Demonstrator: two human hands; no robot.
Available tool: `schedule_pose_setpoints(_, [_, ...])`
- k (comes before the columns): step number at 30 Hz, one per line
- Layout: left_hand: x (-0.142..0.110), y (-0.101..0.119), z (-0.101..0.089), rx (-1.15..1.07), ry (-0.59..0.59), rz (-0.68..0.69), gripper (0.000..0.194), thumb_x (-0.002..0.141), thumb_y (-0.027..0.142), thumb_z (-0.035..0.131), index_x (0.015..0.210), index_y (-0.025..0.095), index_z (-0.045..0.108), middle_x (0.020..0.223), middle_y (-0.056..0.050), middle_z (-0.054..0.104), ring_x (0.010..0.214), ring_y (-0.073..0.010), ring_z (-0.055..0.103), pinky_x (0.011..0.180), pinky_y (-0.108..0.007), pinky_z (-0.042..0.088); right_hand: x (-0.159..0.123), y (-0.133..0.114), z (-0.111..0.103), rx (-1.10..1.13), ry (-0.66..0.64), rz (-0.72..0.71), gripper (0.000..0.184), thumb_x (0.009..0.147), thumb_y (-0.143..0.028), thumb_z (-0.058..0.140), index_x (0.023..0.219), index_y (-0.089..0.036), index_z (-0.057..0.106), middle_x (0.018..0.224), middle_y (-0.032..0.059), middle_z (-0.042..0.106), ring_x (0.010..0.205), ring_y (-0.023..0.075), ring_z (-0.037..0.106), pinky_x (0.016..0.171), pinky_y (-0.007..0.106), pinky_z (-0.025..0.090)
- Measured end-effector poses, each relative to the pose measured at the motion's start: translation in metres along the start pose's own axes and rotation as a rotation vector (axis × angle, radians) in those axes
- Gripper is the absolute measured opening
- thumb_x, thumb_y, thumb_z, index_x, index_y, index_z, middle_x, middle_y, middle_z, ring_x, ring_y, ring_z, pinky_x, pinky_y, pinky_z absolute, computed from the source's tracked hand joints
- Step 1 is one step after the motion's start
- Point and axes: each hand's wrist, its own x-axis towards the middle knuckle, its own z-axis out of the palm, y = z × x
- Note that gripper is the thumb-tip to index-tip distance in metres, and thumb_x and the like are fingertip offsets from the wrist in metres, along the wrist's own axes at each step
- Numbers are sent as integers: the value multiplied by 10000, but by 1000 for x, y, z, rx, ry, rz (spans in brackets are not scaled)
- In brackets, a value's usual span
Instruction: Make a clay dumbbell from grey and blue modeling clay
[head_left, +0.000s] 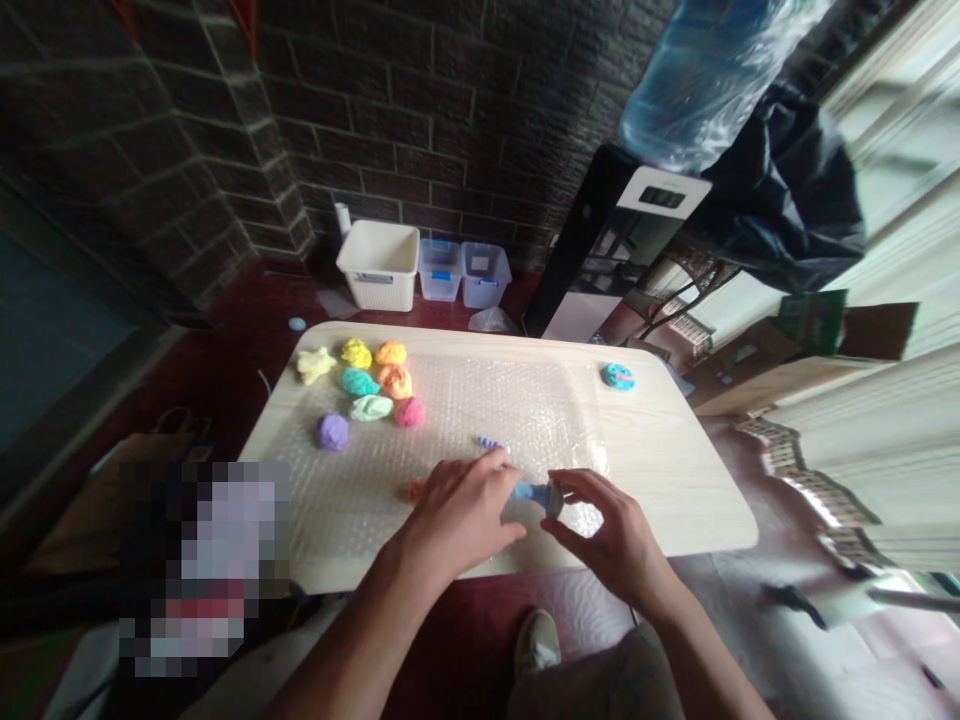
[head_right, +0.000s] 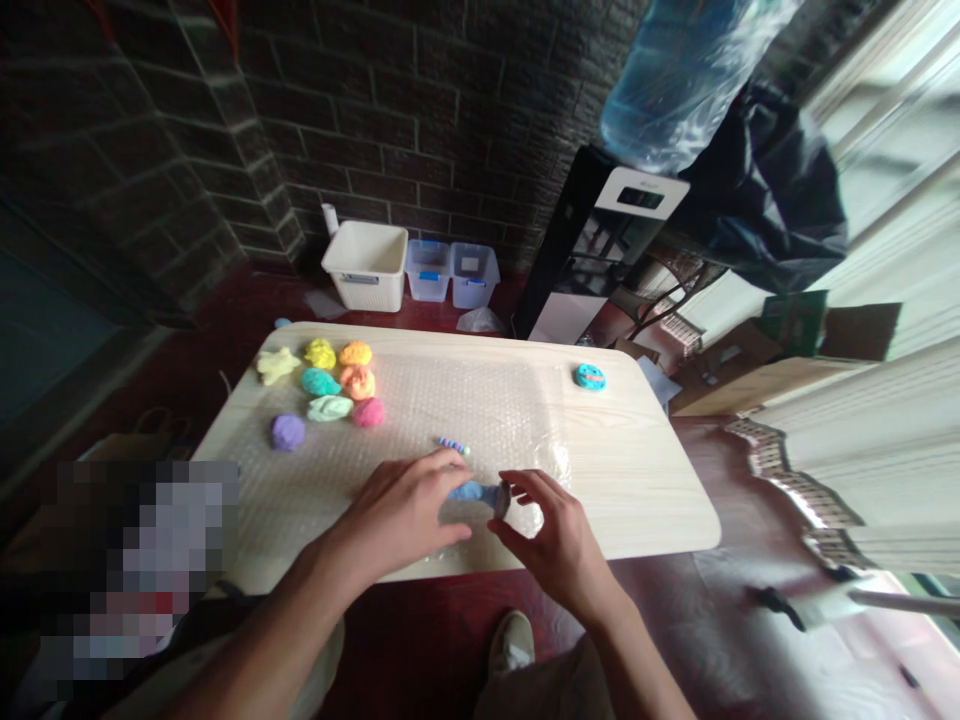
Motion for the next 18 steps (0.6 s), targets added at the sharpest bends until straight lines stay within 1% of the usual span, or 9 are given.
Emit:
schedule_pose_setpoints(1, [0, 1, 3, 34, -5, 7, 233, 742, 213, 890, 957, 272, 821, 1043, -92, 767, 859, -313, 697, 851, -451, 502, -1, 1, -2, 23, 12, -10, 433, 928, -291, 828, 1332, -252, 678, 1221, 102, 745, 981, 256, 769, 869, 421, 678])
schedule_pose_setpoints(4, [4, -1, 12, 59, 49, 66, 100, 847, 176, 801, 901, 259, 806, 938, -94, 762, 840, -307, 691, 836, -441, 491, -2, 5, -6, 68, 17, -37, 424, 948, -293, 811, 1351, -261, 683, 1250, 104, 729, 1008, 255, 773, 897, 425, 686])
schedule_pose_setpoints(6, [7, -4, 16, 75, 58, 114, 91, 885, 168, 763, 880, 252, 795, 898, -95, 759, 826, -301, 688, 804, -421, 480, -3, 7, -7, 83, 10, -48, 407, 961, -295, 797, 1354, -261, 695, 1264, 111, 721, 1028, 260, 770, 906, 432, 691])
schedule_pose_setpoints(9, [9, -6, 18, 139, 20, 150, 74, 923, 192, 734, 917, 240, 790, 905, -105, 763, 804, -302, 691, 748, -402, 463, -2, 9, -7, 88, 3, -52, 399, 969, -313, 788, 1357, -262, 707, 1272, 123, 718, 1054, 276, 764, 916, 456, 696])
schedule_pose_setpoints(11, [9, -5, 17, 168, 6, 157, 75, 934, 195, 720, 925, 234, 784, 905, -107, 763, 796, -302, 694, 725, -394, 453, -2, 10, -6, 86, -2, -47, 398, 969, -319, 789, 1356, -266, 710, 1277, 123, 715, 1065, 278, 759, 921, 463, 695])
schedule_pose_setpoints(14, [7, -5, 16, 163, 21, 159, 92, 911, 167, 724, 899, 242, 776, 887, -92, 756, 770, -287, 683, 713, -383, 444, -1, 10, -3, 82, -4, -48, 385, 970, -316, 789, 1344, -265, 713, 1273, 117, 713, 1066, 272, 754, 918, 455, 692])
schedule_pose_setpoints(18, [5, -9, 17, 55, 77, 121, 128, 854, 132, 752, 837, 256, 775, 853, -76, 737, 757, -274, 666, 753, -386, 465, 1, 11, 5, 80, -5, -54, 378, 971, -314, 786, 1338, -253, 713, 1258, 119, 722, 1057, 267, 755, 901, 436, 692])
